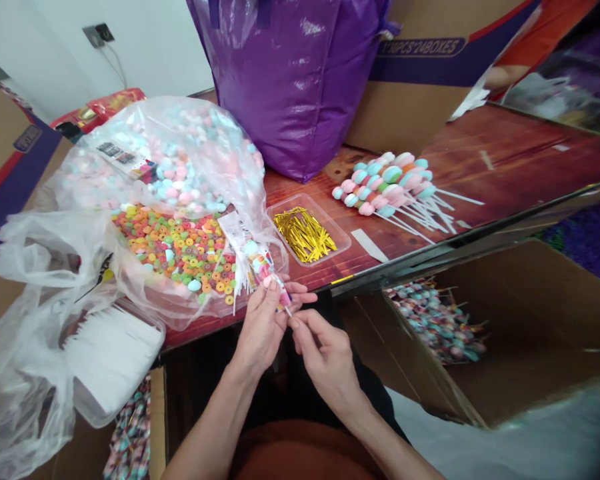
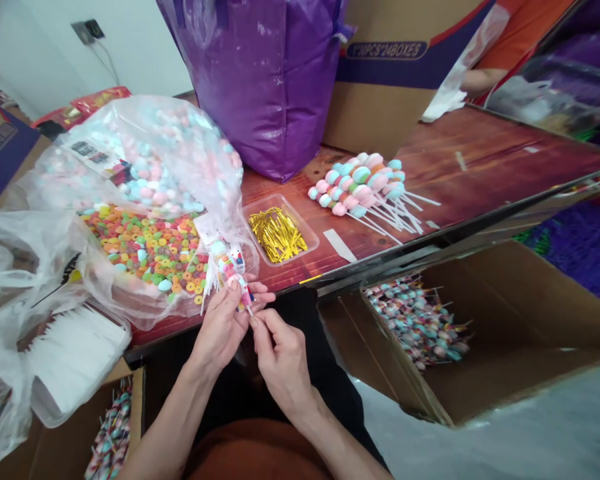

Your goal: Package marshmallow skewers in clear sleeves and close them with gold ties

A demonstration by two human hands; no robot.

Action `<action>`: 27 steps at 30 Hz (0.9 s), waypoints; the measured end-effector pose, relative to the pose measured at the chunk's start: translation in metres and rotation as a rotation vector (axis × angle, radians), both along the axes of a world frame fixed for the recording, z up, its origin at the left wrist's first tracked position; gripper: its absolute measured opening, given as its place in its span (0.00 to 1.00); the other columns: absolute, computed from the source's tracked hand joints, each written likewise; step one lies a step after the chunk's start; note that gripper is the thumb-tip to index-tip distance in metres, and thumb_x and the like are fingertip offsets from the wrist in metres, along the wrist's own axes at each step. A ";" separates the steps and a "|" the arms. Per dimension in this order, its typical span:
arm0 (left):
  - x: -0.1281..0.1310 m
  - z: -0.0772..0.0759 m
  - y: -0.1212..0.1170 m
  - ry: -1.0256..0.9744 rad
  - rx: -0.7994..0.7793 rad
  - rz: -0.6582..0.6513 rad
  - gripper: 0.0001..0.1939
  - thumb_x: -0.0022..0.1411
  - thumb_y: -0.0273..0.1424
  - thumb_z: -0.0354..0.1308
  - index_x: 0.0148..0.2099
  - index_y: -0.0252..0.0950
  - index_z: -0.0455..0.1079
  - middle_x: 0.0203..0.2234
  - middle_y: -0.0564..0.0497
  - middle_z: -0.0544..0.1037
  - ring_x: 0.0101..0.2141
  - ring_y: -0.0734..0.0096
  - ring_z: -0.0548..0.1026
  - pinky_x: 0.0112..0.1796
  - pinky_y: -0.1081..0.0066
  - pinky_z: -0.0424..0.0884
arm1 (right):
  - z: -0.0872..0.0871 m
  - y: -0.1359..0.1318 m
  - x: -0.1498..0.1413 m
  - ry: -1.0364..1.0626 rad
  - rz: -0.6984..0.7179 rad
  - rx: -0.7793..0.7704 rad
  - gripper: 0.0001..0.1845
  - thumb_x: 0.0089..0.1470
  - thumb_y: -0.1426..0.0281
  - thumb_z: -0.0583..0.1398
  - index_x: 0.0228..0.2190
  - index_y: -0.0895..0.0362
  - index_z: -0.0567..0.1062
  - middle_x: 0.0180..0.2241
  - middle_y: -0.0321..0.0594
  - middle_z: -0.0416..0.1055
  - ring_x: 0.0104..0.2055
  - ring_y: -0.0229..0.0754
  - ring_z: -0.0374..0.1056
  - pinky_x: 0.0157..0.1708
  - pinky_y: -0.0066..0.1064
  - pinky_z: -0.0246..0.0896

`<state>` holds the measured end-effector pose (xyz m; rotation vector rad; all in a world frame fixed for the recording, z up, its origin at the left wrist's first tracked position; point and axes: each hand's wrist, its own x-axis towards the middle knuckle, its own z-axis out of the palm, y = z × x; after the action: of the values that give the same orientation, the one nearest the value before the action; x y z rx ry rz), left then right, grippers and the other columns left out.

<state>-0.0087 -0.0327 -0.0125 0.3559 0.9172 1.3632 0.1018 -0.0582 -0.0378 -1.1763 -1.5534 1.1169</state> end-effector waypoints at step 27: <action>-0.015 0.004 -0.014 0.029 0.103 -0.061 0.13 0.62 0.36 0.65 0.46 0.35 0.78 0.37 0.44 0.82 0.40 0.63 0.78 0.44 0.66 0.72 | 0.024 0.019 -0.027 0.799 0.105 -0.758 0.24 0.53 0.54 0.65 0.20 0.55 0.63 0.13 0.20 0.42 0.15 0.27 0.32 0.14 0.23 0.31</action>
<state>-0.0233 -0.0464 -0.0087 0.4793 0.8550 1.3552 0.0745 -0.0393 -0.0139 -0.8963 -0.5739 2.0282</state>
